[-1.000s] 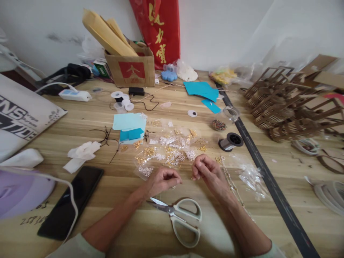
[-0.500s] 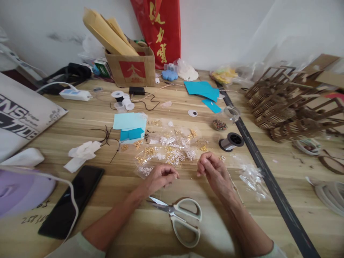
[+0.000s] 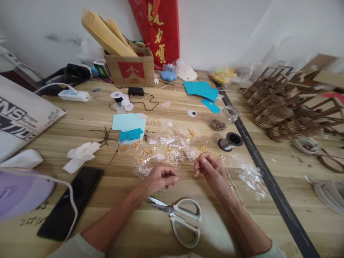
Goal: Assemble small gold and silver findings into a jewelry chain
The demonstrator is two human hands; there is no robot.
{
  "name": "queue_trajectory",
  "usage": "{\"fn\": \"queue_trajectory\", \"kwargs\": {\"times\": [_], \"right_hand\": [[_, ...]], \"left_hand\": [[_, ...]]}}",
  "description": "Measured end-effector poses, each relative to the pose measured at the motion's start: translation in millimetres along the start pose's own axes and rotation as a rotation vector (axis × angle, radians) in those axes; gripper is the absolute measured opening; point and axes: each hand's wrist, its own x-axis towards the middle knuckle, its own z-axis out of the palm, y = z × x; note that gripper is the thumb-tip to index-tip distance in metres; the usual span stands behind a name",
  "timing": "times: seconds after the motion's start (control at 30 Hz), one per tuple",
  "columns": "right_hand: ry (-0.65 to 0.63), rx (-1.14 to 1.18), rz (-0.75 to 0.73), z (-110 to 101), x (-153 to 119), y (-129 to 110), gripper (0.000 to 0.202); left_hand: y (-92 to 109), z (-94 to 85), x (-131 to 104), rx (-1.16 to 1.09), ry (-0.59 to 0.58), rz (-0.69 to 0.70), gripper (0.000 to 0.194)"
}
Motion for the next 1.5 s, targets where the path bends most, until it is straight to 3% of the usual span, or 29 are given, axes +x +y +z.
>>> {"fn": "queue_trajectory", "kwargs": {"times": [0.17, 0.33, 0.4, 0.47, 0.6, 0.73, 1.0, 1.5], "right_hand": [[0.143, -0.115, -0.109, -3, 2, 2, 0.024], [0.328, -0.363, -0.44, 2, -7, -2, 0.03], [0.297, -0.507, -0.556, 6, -13, -2, 0.031], [0.129, -0.679, -0.596, 9, -16, 0, 0.035], [-0.22, -0.86, -0.541, 14, -14, 11, 0.038], [-0.361, -0.807, -0.472, 15, -8, 16, 0.03], [-0.235, -0.709, -0.379, 12, -6, 10, 0.013], [-0.115, -0.528, -0.195, 14, -6, 3, 0.014]], "left_hand": [[3, 0.7, 0, -0.064, 0.025, 0.028, 0.032], [-1, -0.9, 1, -0.129, 0.057, 0.078, 0.033], [-2, -1.5, 1, -0.137, 0.059, 0.085, 0.033], [-3, -1.7, 2, -0.135, 0.058, 0.084, 0.033], [-4, -1.5, 2, -0.123, 0.041, 0.093, 0.032], [-5, -1.7, 3, -0.105, 0.028, 0.077, 0.03], [-6, -5.3, 4, -0.114, 0.036, 0.073, 0.028], [-9, -7.0, 7, -0.091, 0.042, 0.08, 0.027]]}}
